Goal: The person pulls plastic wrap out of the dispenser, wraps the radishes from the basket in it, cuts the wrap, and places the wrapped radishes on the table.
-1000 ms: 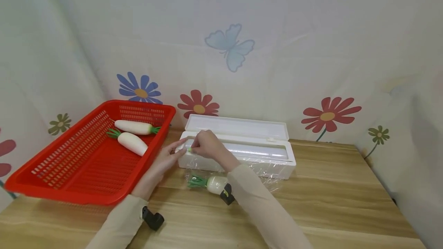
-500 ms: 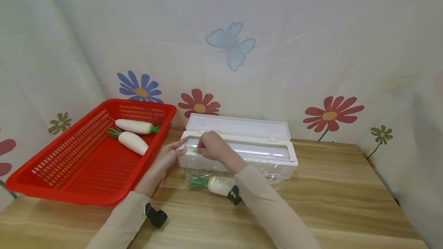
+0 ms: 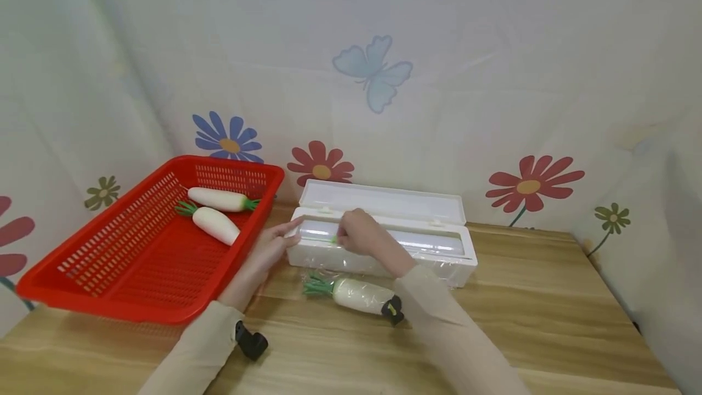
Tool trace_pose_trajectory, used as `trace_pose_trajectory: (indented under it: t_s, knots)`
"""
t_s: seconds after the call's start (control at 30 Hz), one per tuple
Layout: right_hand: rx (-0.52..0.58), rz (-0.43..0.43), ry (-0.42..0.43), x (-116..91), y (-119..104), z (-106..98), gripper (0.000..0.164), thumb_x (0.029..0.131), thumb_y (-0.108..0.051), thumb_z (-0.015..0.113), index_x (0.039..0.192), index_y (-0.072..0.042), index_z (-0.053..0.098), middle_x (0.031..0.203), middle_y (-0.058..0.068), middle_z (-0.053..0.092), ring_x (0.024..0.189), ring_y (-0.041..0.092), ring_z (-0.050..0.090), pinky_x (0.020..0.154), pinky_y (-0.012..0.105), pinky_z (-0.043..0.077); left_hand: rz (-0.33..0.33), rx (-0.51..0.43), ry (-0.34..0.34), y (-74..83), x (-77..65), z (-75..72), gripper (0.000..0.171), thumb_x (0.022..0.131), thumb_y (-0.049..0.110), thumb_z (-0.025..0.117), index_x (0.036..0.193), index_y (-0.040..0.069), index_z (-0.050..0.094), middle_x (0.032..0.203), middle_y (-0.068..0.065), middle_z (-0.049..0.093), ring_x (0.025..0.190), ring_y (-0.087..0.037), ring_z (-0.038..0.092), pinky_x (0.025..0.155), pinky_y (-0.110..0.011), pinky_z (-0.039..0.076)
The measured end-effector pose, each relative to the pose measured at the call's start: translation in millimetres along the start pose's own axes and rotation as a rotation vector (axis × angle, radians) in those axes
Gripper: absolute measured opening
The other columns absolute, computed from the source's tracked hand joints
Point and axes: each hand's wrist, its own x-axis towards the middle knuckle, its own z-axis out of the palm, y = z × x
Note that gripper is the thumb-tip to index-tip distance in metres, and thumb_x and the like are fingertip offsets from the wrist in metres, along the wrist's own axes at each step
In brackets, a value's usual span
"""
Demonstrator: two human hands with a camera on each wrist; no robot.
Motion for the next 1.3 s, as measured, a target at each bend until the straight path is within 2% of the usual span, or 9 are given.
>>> trace_pose_trajectory:
  t_s: [0.1,0.27,0.47,0.73,0.83,0.97,1.17,1.3]
  knots:
    - [0.022,0.039,-0.016,-31,21,-15,0.006,0.077,-0.005,0.068,0.074,0.000,0.069,0.064,0.003,0.064,0.054,0.006,0.052,0.056,0.020,0.047,0.007,0.028,0.021,-0.9,-1.4,-11.9,0.042,0.087,0.006,0.054,0.129,0.004,0.050,0.135,-0.017,0.044,0.130,-0.030,0.032,0.106,-0.044,0.025]
    - [-0.012,0.062,0.017,-73,48,-31,0.005,0.077,-0.004,0.069,0.074,0.000,0.069,0.066,0.001,0.063,0.059,0.007,0.053,0.056,0.023,0.046,0.002,0.023,0.036,-4.6,-3.7,-27.5,0.043,0.088,0.005,0.051,0.131,0.004,0.048,0.137,-0.020,0.040,0.129,-0.030,0.032,0.102,-0.043,0.030]
    - [-0.028,0.082,0.021,-106,64,-44,0.004,0.075,-0.002,0.071,0.075,0.001,0.068,0.068,0.002,0.063,0.060,0.008,0.054,0.055,0.023,0.047,0.012,0.003,-0.002,-7.7,-3.0,-18.0,0.043,0.088,0.006,0.052,0.131,0.005,0.049,0.137,-0.017,0.042,0.130,-0.031,0.031,0.103,-0.044,0.029]
    - [-0.045,0.187,0.016,-160,85,-64,0.004,0.074,0.001,0.069,0.076,0.001,0.066,0.068,-0.002,0.059,0.060,0.003,0.047,0.053,0.022,0.044,0.025,0.039,0.000,-4.3,-6.0,-4.0,0.042,0.088,0.008,0.052,0.130,0.007,0.050,0.136,-0.016,0.043,0.130,-0.033,0.031,0.106,-0.047,0.025]
    - [-0.072,0.204,0.033,-172,90,-66,0.004,0.074,0.000,0.070,0.077,-0.001,0.067,0.070,-0.003,0.059,0.061,0.002,0.046,0.052,0.021,0.043,0.041,0.041,-0.005,-4.0,-6.4,-1.4,0.042,0.088,0.008,0.052,0.130,0.006,0.050,0.135,-0.017,0.044,0.129,-0.034,0.032,0.106,-0.047,0.025]
    - [-0.074,0.211,0.076,-179,91,-65,0.006,0.074,-0.001,0.072,0.079,0.000,0.069,0.073,-0.001,0.062,0.063,0.006,0.051,0.054,0.022,0.047,0.072,0.047,-0.001,-4.4,-6.6,2.0,0.041,0.088,0.007,0.052,0.129,0.004,0.050,0.133,-0.019,0.045,0.128,-0.034,0.033,0.106,-0.046,0.025]
    - [-0.028,0.296,0.198,-190,90,-57,0.010,0.074,0.001,0.071,0.084,0.002,0.069,0.076,0.004,0.065,0.067,0.010,0.059,0.058,0.021,0.051,0.125,0.084,0.026,-3.4,-8.1,8.6,0.042,0.088,0.006,0.055,0.129,0.003,0.049,0.133,-0.020,0.044,0.128,-0.033,0.034,0.105,-0.044,0.027]
    - [0.019,0.387,0.269,-200,86,-53,0.016,0.077,-0.004,0.070,0.091,0.003,0.069,0.083,0.008,0.065,0.070,0.009,0.059,0.059,0.018,0.051,0.160,0.135,0.062,-2.2,-16.8,11.9,0.043,0.085,0.003,0.056,0.128,-0.002,0.049,0.132,-0.022,0.045,0.125,-0.034,0.037,0.103,-0.045,0.030]
